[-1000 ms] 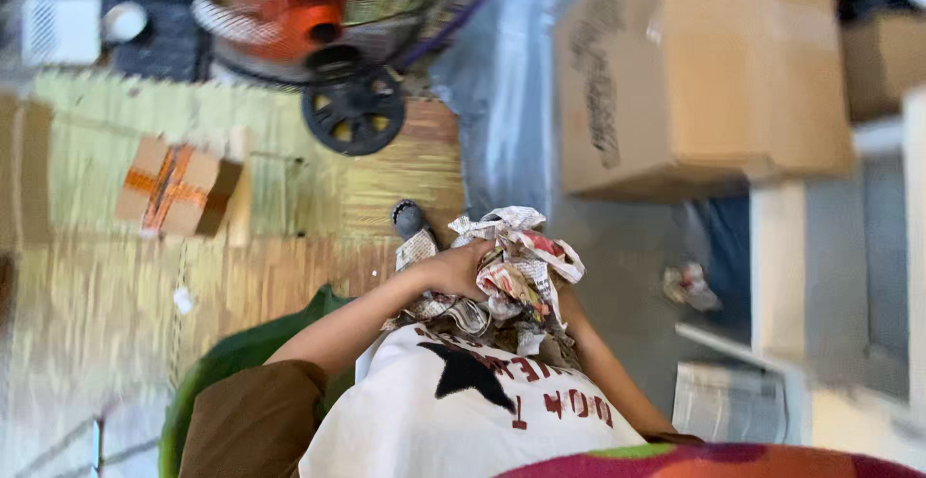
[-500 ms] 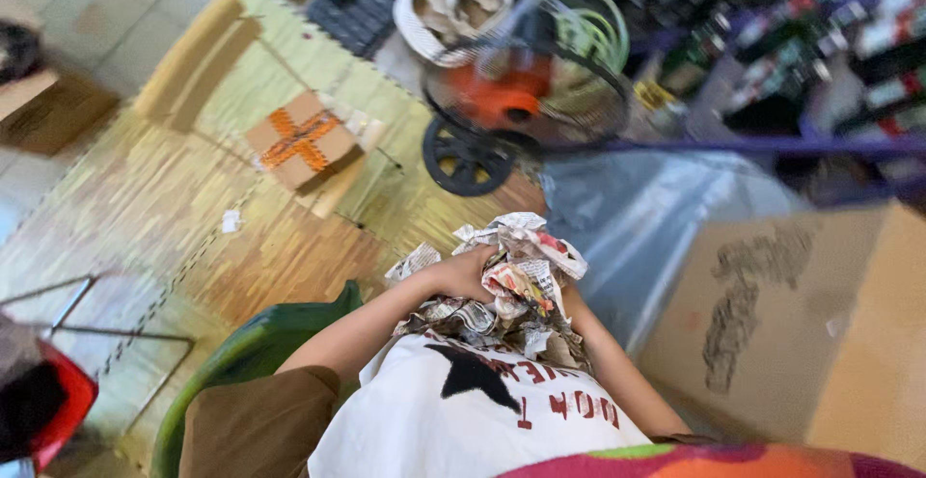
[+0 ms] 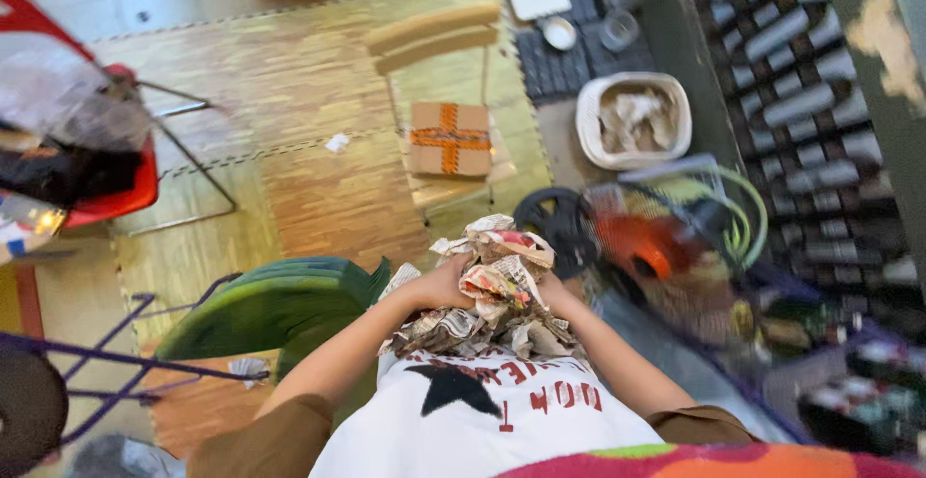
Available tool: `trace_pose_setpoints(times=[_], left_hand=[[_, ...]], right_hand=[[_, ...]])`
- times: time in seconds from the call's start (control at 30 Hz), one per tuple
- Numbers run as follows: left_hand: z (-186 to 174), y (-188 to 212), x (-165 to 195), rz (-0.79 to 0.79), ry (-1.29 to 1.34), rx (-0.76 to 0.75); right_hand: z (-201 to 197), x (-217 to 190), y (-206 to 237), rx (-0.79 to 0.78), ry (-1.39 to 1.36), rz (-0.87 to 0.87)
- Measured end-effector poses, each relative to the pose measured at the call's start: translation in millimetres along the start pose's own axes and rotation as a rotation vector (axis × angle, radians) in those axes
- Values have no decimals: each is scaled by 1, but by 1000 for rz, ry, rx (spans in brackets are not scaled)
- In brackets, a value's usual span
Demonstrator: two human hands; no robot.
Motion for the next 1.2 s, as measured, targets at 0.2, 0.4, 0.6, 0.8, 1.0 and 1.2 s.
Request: trace_pose_setpoints(times=[0.2, 0.4, 0.6, 0.8, 1.0, 1.2], left_hand=[[-75, -11, 14, -4, 57, 233], [-131, -48, 67, 20, 42, 201], [-159, -80, 67, -25, 41, 151], [-199, -101, 63, 34, 42, 139], [-272, -128, 64, 80, 179, 32], [-369, -127, 16, 108, 149, -43]], right_hand=[[-22, -61, -106, -217, 342, -156], [-62, -90, -162, -202, 235, -249], [-72, -91, -191, -209, 131, -211], [-75, -113, -223, -289, -210, -293], [-95, -132, -287, -176, 567, -35], [-35, -214, -347, -187, 264, -77]])
Point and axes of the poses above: each hand's wrist, its own y-axis away from the middle knuckle, its own z-axis out of the palm, x = y × z, the point moved 7 cm from there along -y, towards the middle knuckle, and after that the axes turned 15 degrees about y, right-handed, at the moved point
